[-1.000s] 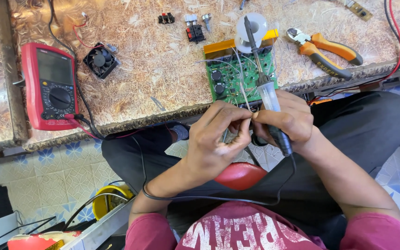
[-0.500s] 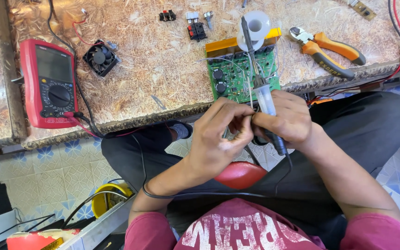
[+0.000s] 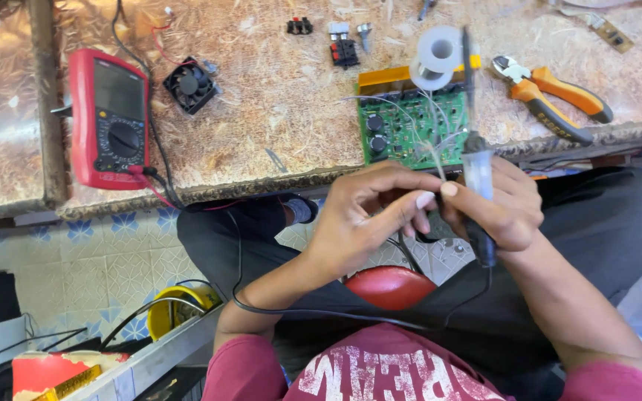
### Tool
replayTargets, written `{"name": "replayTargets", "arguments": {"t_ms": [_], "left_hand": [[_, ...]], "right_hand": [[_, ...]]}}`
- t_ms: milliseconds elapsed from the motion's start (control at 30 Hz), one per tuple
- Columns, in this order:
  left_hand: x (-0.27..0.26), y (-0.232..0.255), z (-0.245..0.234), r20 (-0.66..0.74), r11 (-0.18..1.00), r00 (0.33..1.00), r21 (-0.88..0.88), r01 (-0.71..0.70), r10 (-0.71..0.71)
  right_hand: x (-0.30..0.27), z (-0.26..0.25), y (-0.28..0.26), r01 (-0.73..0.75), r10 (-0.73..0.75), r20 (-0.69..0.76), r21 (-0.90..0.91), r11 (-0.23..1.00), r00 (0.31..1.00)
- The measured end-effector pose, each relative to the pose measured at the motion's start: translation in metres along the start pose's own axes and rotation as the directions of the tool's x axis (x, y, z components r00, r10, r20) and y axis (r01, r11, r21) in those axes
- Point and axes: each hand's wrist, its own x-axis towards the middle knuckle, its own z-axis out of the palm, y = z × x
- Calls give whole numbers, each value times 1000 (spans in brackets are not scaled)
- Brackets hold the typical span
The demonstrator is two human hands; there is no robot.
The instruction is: Soldering wires onto a printed circuit board using a soldering iron and wire strippers.
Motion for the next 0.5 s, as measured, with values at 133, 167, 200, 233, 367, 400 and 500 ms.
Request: {"name": "replayTargets", "arguments": {"t_ms": [133, 167, 200, 233, 367, 400, 500], "left_hand": [[-5, -2, -5, 34, 987, 992, -95, 126, -124], [-6, -3, -7, 6, 992, 993, -56, 116, -116], [-7, -4, -9, -22, 994, 994, -18, 107, -108], [-18, -11, -18, -33, 995, 995, -15, 96, -97], [-71, -39, -68, -318, 971, 945, 196, 139, -72], [-87, -47, -83, -372, 950, 911, 177, 257, -177], [-149, -68, -126, -346, 906, 856, 35, 422, -385]], "right_hand": [[-7, -2, -4, -41, 54, 61, -199, 979, 997], [-6, -2, -2, -71, 78, 29, -186, 980, 997], [-4, -2, 0, -101, 102, -3, -171, 980, 995], [-2, -1, 1, -89, 90, 1, -161, 983, 996], [4, 5, 16, -51, 35, -136, -117, 992, 990], [5, 8, 21, -31, 10, -185, -112, 993, 983], [3, 12, 24, -82, 56, -215, -113, 990, 975]]}}
